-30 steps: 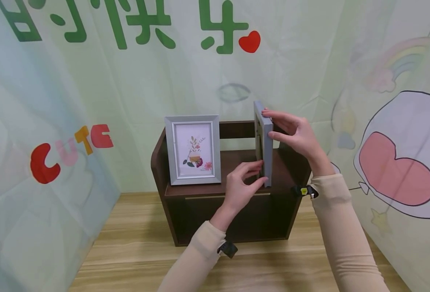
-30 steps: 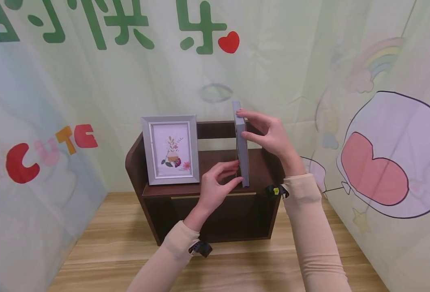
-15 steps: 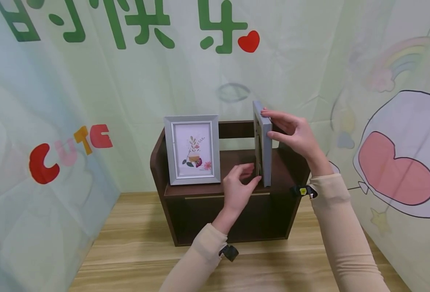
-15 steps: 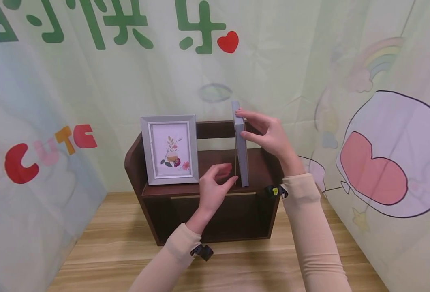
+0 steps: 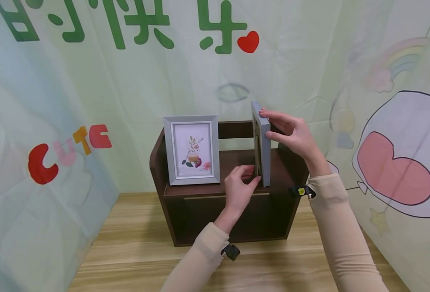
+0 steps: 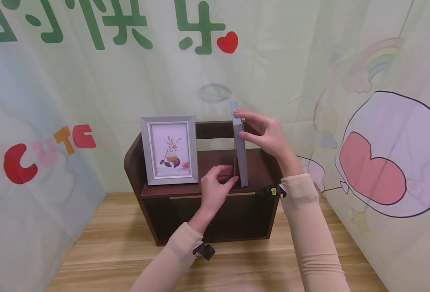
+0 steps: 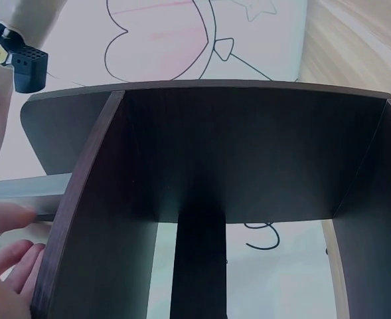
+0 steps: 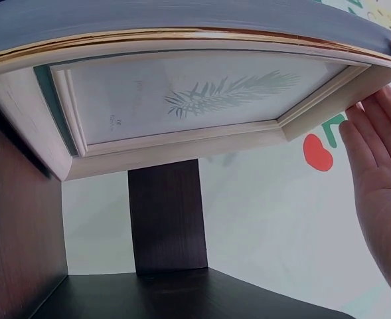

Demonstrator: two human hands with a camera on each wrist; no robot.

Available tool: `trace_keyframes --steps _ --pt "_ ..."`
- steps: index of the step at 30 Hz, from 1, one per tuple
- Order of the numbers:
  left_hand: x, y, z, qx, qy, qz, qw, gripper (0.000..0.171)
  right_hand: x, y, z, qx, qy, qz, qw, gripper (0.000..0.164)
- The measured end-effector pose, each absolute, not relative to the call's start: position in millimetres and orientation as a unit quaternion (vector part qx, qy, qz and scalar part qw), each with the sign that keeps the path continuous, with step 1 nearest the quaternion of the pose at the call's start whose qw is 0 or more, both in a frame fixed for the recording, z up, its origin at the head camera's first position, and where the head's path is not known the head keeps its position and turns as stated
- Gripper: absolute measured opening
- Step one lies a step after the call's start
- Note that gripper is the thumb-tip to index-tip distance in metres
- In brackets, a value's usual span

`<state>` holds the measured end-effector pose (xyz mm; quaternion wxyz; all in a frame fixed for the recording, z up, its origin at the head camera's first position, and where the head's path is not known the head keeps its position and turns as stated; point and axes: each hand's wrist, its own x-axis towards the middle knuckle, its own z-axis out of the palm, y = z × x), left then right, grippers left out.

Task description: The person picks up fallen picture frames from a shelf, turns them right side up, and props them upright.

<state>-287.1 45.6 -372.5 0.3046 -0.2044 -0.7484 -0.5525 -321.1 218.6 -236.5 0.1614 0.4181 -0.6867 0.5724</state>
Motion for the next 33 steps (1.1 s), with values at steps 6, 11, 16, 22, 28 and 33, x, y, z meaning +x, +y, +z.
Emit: trace_keyframes --steps 6,11,16,22,28,33 --pt "-288 46 -372 -0.197 -0.754 -0.550 0.301 0.022 -323 217 -237 0.418 -0.686 0.574 0.157 0.047" --pt "-287 43 -372 -0.198 -0.748 -0.554 0.309 0.020 -322 216 -237 0.420 -0.686 0.574 0.156 0.046" --pt "-287 38 -373 -0.191 -0.738 -0.563 0.319 0.017 -322 214 -237 0.418 -0.685 0.577 0.154 0.046" --pt "-287 32 -373 -0.170 -0.729 -0.575 0.330 0.014 -323 209 -237 0.423 -0.688 0.568 0.157 0.047" --pt "-286 27 -373 -0.156 -0.732 -0.564 0.348 0.013 -317 203 -232 0.421 -0.704 0.550 0.160 0.046" --pt "-286 24 -373 -0.148 -0.735 -0.553 0.364 0.011 -307 196 -226 0.428 -0.712 0.530 0.171 0.045"
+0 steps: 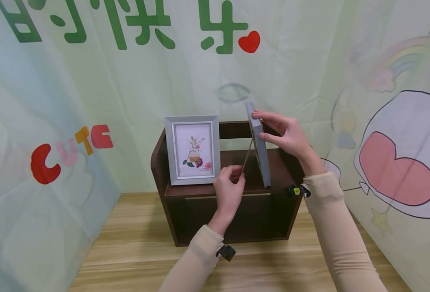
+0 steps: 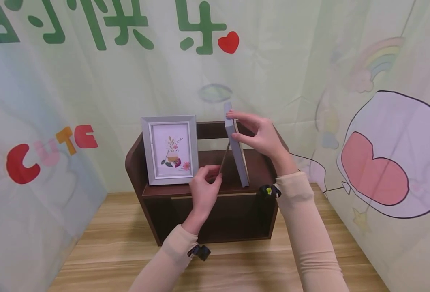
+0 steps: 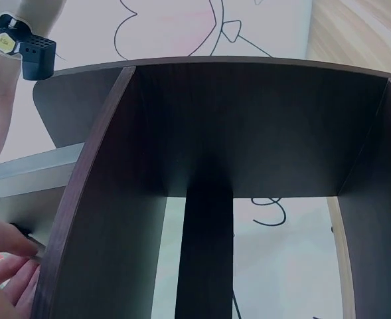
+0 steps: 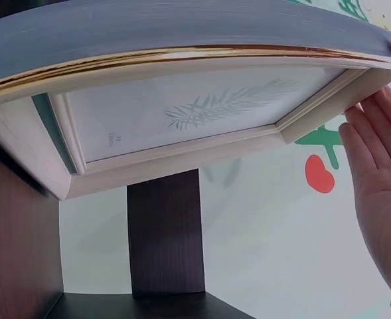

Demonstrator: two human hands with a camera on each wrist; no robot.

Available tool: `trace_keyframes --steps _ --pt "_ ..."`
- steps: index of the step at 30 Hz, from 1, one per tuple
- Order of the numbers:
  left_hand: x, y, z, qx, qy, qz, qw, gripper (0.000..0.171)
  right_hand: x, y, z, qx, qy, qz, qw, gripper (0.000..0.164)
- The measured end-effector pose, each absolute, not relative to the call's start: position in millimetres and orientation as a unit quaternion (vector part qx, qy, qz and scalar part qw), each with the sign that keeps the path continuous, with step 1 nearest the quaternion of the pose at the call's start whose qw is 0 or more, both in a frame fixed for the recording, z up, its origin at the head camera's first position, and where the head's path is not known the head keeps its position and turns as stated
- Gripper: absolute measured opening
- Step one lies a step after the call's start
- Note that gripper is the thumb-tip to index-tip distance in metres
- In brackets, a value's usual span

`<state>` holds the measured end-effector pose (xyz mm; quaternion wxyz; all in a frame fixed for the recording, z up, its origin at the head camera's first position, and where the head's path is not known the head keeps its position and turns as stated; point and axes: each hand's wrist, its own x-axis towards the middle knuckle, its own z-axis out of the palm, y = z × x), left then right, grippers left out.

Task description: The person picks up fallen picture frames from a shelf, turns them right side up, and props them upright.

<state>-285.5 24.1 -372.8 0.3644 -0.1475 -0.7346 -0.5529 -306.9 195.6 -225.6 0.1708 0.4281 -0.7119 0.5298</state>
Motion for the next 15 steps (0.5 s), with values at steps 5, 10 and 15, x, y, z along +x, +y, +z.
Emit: trace_keyframes --steps 5,10,15 --pt "-286 22 -373 -0.138 -0.745 -0.523 0.390 0.010 -306 191 -224 0.436 -0.714 0.519 0.175 0.045" --pt "-285 18 -373 -0.129 -0.760 -0.487 0.411 0.008 -307 187 -226 0.442 -0.716 0.513 0.172 0.045" --pt "-285 13 -372 -0.125 -0.770 -0.469 0.413 0.008 -307 183 -225 0.439 -0.728 0.498 0.170 0.046"
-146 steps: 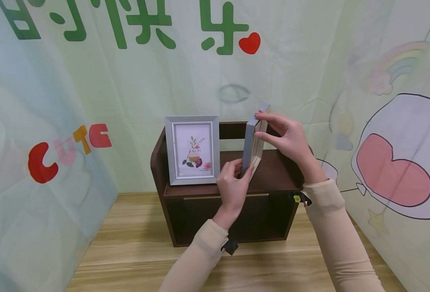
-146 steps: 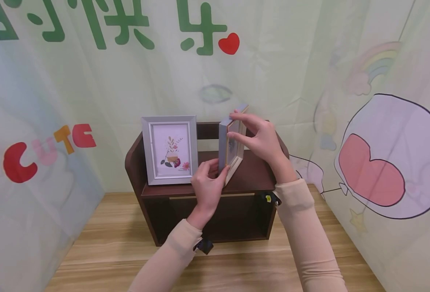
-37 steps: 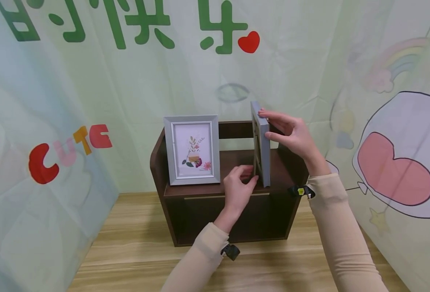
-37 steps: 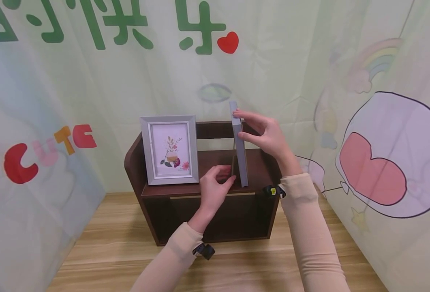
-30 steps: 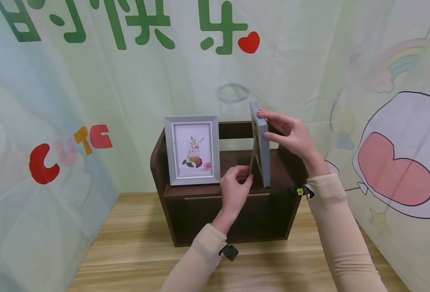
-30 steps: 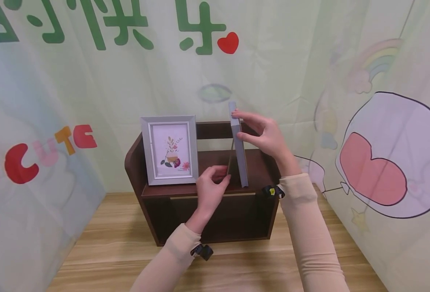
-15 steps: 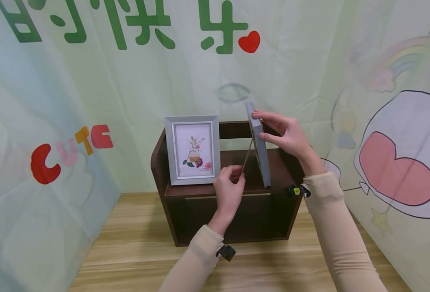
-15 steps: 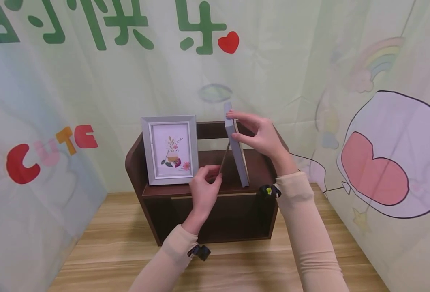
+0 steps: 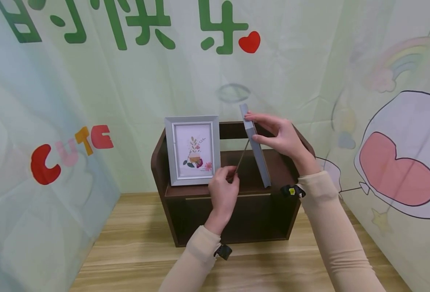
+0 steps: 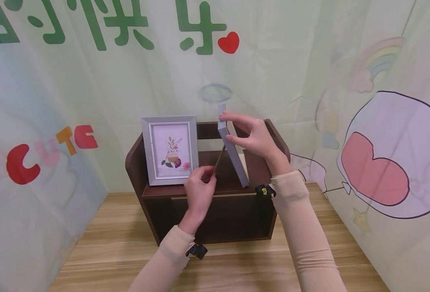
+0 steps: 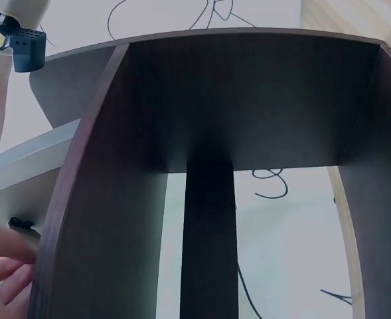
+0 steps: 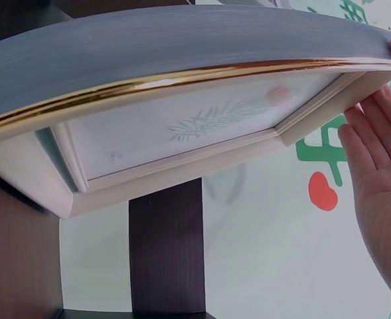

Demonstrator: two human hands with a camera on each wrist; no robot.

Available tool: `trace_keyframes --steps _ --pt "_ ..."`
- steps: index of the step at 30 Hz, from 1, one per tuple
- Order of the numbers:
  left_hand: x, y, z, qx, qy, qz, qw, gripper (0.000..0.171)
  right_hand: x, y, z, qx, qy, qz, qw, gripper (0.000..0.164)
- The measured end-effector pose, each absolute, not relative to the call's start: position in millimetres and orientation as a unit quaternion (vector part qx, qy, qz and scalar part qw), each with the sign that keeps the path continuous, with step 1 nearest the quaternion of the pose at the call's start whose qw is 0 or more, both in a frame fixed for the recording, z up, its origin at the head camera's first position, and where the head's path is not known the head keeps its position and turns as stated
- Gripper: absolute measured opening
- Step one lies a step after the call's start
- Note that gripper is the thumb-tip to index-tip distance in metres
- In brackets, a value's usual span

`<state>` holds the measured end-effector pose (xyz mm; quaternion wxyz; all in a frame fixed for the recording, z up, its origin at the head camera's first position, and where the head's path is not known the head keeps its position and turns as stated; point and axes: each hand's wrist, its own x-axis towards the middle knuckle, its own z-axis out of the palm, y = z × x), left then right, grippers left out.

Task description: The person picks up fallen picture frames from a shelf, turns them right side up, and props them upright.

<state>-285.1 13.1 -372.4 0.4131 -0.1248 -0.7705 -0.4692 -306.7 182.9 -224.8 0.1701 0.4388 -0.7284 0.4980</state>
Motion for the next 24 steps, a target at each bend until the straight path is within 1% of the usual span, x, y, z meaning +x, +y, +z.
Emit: trace_keyframes --steps 9,14,24 --pt "-283.7 8.1 -373.5 -0.127 -0.775 -0.433 0.442 0.007 -304.4 179.0 -223.1 0.439 -0.737 0.485 0.173 0.046" --pt "-282.9 5.5 -374.2 -0.129 -0.779 -0.426 0.441 0.007 -303.2 177.7 -223.9 0.440 -0.737 0.482 0.174 0.045" --pt "-284.4 4.1 -374.3 -0.142 -0.777 -0.410 0.455 0.006 -301.8 177.2 -221.6 0.436 -0.743 0.475 0.179 0.046"
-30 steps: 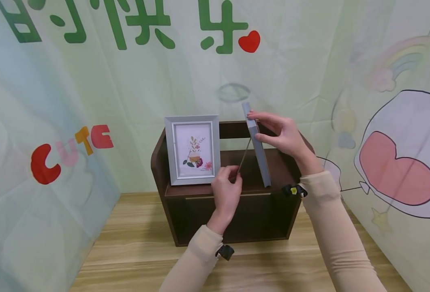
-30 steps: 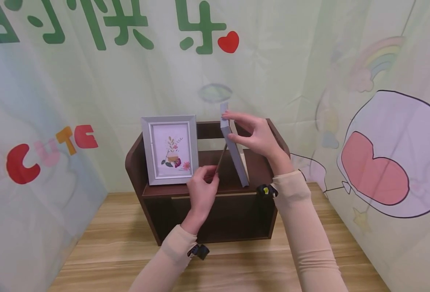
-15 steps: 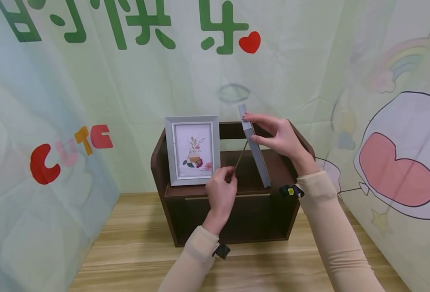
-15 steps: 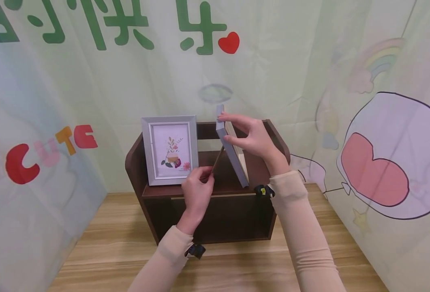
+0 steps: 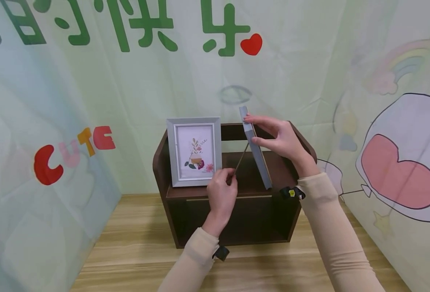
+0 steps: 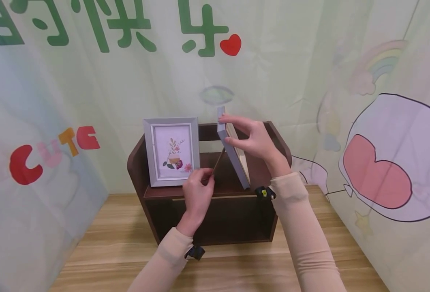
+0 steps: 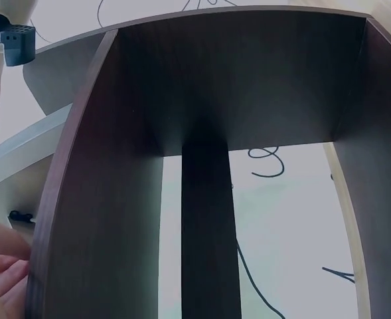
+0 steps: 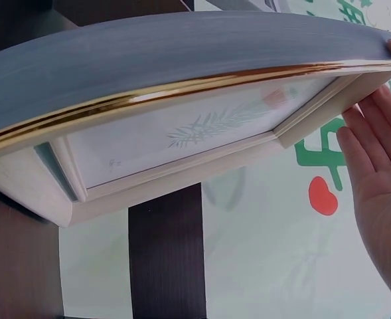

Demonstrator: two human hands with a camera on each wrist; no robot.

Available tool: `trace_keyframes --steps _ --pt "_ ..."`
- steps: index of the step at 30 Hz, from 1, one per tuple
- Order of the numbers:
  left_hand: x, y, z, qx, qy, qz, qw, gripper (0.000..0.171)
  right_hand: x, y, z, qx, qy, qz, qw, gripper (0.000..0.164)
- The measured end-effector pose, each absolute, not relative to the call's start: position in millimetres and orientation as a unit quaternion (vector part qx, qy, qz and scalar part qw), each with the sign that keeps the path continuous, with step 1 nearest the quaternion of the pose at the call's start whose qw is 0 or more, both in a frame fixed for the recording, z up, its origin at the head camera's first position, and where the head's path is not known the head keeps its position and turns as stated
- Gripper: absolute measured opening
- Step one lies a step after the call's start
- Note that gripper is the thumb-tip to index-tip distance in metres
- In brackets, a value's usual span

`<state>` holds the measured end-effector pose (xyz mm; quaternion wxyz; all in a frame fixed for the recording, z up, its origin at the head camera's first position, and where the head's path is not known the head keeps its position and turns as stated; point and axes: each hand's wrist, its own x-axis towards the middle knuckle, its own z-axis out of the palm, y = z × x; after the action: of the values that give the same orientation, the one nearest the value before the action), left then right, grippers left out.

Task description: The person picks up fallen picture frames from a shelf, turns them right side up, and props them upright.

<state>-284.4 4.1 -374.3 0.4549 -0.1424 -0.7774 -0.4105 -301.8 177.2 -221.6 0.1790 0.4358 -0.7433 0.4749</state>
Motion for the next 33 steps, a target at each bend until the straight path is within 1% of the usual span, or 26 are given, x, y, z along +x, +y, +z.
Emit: trace_keyframes --steps 9,14,18,23,26,33 --pt "-284 6 -374 -0.149 -0.777 -0.426 0.440 0.006 -305 181 -225 0.435 -0.744 0.476 0.176 0.047" --pt "-281 7 -371 -0.153 -0.767 -0.430 0.450 0.015 -319 189 -235 0.428 -0.731 0.505 0.167 0.048" --pt "-276 10 -365 -0.159 -0.753 -0.442 0.462 0.023 -328 195 -243 0.399 -0.728 0.534 0.162 0.045" --pt "-269 16 -356 -0.174 -0.722 -0.467 0.480 0.025 -337 200 -251 0.347 -0.769 0.509 0.173 0.042" --pt "-266 21 -353 -0.185 -0.704 -0.480 0.489 0.025 -344 203 -256 0.321 -0.798 0.479 0.174 0.042" --pt "-262 35 -348 -0.193 -0.690 -0.500 0.486 0.027 -358 205 -264 0.272 -0.839 0.452 0.131 0.046"
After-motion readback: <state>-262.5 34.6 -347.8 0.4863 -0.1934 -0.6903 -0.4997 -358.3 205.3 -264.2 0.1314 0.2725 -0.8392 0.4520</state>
